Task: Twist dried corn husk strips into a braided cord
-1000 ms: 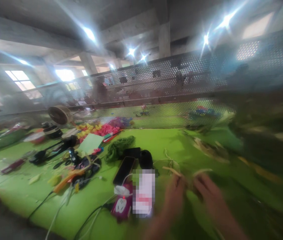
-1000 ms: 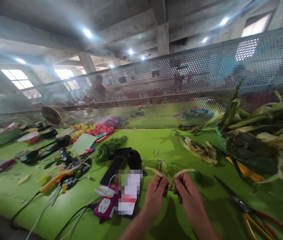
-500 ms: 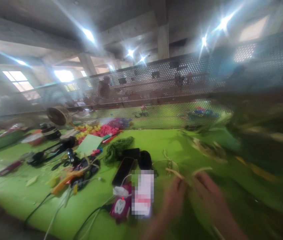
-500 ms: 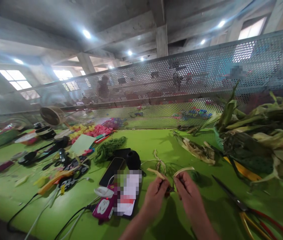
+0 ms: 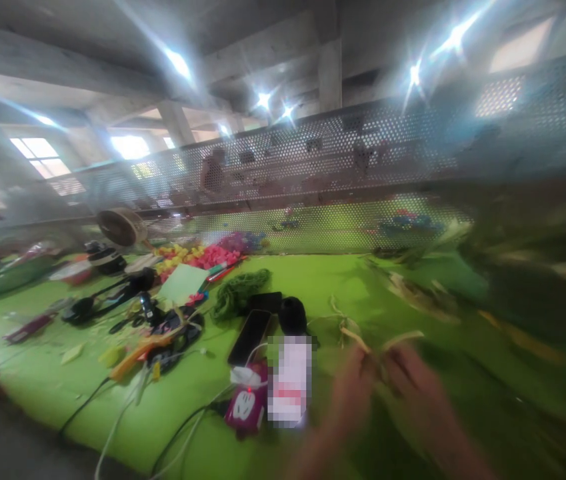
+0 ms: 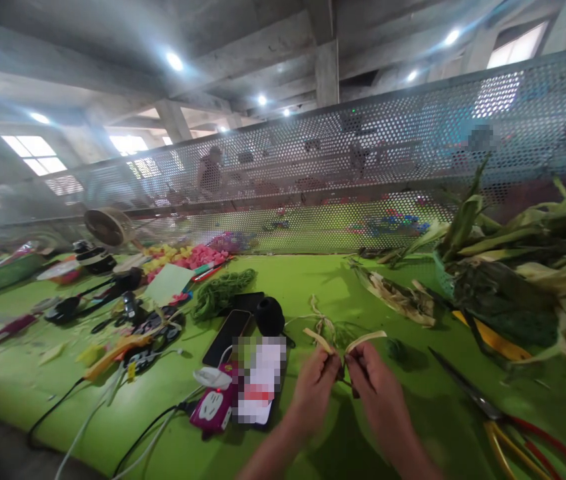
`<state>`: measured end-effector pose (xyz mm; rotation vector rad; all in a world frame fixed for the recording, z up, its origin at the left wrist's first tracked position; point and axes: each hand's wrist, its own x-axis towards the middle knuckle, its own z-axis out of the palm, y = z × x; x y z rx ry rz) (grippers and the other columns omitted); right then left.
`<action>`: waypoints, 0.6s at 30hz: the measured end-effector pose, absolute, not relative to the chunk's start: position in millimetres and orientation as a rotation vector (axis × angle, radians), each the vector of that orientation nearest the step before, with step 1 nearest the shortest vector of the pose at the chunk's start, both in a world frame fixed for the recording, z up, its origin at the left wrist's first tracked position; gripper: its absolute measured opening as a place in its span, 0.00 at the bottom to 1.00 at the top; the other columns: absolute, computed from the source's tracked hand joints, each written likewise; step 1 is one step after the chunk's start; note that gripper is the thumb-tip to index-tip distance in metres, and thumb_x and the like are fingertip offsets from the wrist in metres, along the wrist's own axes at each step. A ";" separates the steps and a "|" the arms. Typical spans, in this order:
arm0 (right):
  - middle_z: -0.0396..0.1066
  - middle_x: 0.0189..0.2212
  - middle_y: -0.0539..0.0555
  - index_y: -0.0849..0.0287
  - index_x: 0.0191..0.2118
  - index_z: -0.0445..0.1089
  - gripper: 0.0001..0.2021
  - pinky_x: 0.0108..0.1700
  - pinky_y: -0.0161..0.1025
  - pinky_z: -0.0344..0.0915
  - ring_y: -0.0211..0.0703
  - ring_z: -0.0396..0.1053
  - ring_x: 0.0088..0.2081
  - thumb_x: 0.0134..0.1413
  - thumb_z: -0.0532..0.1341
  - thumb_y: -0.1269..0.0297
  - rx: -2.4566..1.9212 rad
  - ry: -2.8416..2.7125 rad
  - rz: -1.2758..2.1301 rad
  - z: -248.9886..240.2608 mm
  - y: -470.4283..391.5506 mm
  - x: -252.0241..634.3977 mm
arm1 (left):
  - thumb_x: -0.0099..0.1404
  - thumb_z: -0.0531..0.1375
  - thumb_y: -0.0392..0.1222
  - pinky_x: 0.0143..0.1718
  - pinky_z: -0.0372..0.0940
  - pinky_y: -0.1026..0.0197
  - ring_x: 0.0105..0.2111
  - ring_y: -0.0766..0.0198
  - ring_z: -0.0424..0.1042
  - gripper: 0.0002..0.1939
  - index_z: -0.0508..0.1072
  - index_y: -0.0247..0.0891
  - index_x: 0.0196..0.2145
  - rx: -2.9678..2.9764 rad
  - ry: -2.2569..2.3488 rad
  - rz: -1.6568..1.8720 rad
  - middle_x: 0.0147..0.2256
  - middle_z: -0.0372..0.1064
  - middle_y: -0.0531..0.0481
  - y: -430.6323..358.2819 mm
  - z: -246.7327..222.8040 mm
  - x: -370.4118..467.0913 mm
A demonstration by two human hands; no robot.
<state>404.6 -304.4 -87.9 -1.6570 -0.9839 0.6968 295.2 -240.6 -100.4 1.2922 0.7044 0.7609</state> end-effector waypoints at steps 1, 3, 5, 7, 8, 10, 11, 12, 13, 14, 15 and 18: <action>0.64 0.20 0.45 0.53 0.32 0.65 0.11 0.24 0.35 0.57 0.38 0.60 0.21 0.58 0.54 0.53 -1.648 -0.958 0.708 -85.4 -304.5 403.9 | 0.66 0.57 0.51 0.39 0.57 0.59 0.35 0.62 0.62 0.13 0.69 0.37 0.35 1.271 0.694 0.752 0.33 0.64 0.49 -240.1 -100.6 295.7; 0.63 0.19 0.45 0.53 0.31 0.65 0.10 0.23 0.34 0.56 0.37 0.60 0.21 0.56 0.55 0.53 -1.632 -0.903 0.717 -81.0 -304.6 402.8 | 0.65 0.57 0.50 0.37 0.57 0.60 0.34 0.63 0.62 0.13 0.69 0.37 0.36 1.260 0.675 0.731 0.33 0.64 0.50 -239.1 -100.1 296.6; 0.61 0.18 0.44 0.53 0.30 0.65 0.10 0.22 0.34 0.55 0.37 0.59 0.20 0.54 0.56 0.53 -1.626 -0.855 0.704 -77.2 -304.5 402.3 | 0.65 0.57 0.51 0.35 0.56 0.61 0.32 0.65 0.61 0.14 0.69 0.37 0.37 1.230 0.652 0.708 0.31 0.63 0.51 -238.1 -98.1 296.7; 0.59 0.17 0.44 0.53 0.29 0.64 0.10 0.21 0.33 0.54 0.36 0.57 0.19 0.52 0.57 0.53 -1.638 -0.818 0.693 -73.9 -304.7 402.2 | 0.64 0.58 0.52 0.33 0.54 0.62 0.30 0.66 0.59 0.14 0.67 0.37 0.34 1.224 0.658 0.688 0.29 0.60 0.53 -237.1 -95.3 295.8; 0.59 0.17 0.44 0.53 0.28 0.64 0.10 0.21 0.33 0.53 0.36 0.57 0.19 0.52 0.57 0.53 -1.643 -0.804 0.696 -72.2 -305.0 402.2 | 0.63 0.58 0.53 0.32 0.53 0.63 0.29 0.67 0.57 0.15 0.66 0.37 0.31 1.231 0.667 0.681 0.27 0.59 0.54 -236.6 -93.9 295.1; 0.59 0.16 0.44 0.53 0.27 0.63 0.11 0.21 0.33 0.54 0.36 0.56 0.19 0.52 0.56 0.53 -1.653 -0.776 0.706 -68.4 -306.0 402.1 | 0.63 0.59 0.54 0.31 0.52 0.63 0.28 0.68 0.56 0.17 0.64 0.37 0.29 1.238 0.666 0.672 0.26 0.58 0.55 -235.8 -92.1 293.7; 0.58 0.16 0.44 0.53 0.27 0.63 0.11 0.21 0.33 0.54 0.36 0.56 0.19 0.52 0.57 0.52 -1.657 -0.764 0.712 -66.5 -306.6 402.2 | 0.62 0.59 0.54 0.31 0.52 0.64 0.27 0.68 0.55 0.17 0.65 0.37 0.29 1.232 0.656 0.667 0.26 0.58 0.55 -235.5 -91.9 293.1; 0.58 0.16 0.44 0.53 0.27 0.63 0.11 0.21 0.33 0.54 0.36 0.56 0.18 0.52 0.57 0.52 -1.655 -0.756 0.713 -64.6 -307.1 402.5 | 0.62 0.59 0.55 0.31 0.52 0.64 0.27 0.68 0.56 0.17 0.65 0.37 0.30 1.219 0.644 0.662 0.26 0.58 0.55 -235.4 -92.1 292.8; 0.59 0.16 0.44 0.53 0.27 0.64 0.11 0.21 0.34 0.54 0.36 0.56 0.18 0.52 0.57 0.52 -1.645 -0.757 0.712 -62.9 -307.6 403.1 | 0.62 0.59 0.55 0.32 0.53 0.64 0.28 0.68 0.56 0.17 0.66 0.37 0.31 1.205 0.632 0.658 0.27 0.59 0.54 -235.3 -92.6 292.5; 0.60 0.16 0.44 0.53 0.27 0.65 0.11 0.21 0.34 0.55 0.36 0.56 0.18 0.52 0.58 0.52 -1.634 -0.767 0.713 -61.6 -307.8 403.9 | 0.62 0.60 0.55 0.32 0.53 0.64 0.28 0.68 0.57 0.17 0.68 0.37 0.33 1.192 0.621 0.658 0.28 0.60 0.54 -235.2 -93.3 292.3; 0.62 0.17 0.45 0.53 0.28 0.66 0.10 0.22 0.34 0.55 0.36 0.57 0.19 0.51 0.58 0.53 -1.623 -0.782 0.715 -60.7 -307.9 405.0 | 0.63 0.60 0.55 0.33 0.55 0.64 0.29 0.68 0.58 0.17 0.69 0.37 0.35 1.187 0.606 0.662 0.29 0.61 0.53 -235.2 -93.9 292.1; 0.68 0.20 0.47 0.53 0.31 0.70 0.10 0.23 0.35 0.57 0.38 0.62 0.21 0.50 0.60 0.52 -1.621 -0.816 0.735 -61.5 -306.5 409.3 | 0.63 0.59 0.56 0.38 0.58 0.63 0.33 0.65 0.62 0.18 0.72 0.38 0.40 1.210 0.567 0.661 0.34 0.66 0.50 -235.3 -93.5 290.5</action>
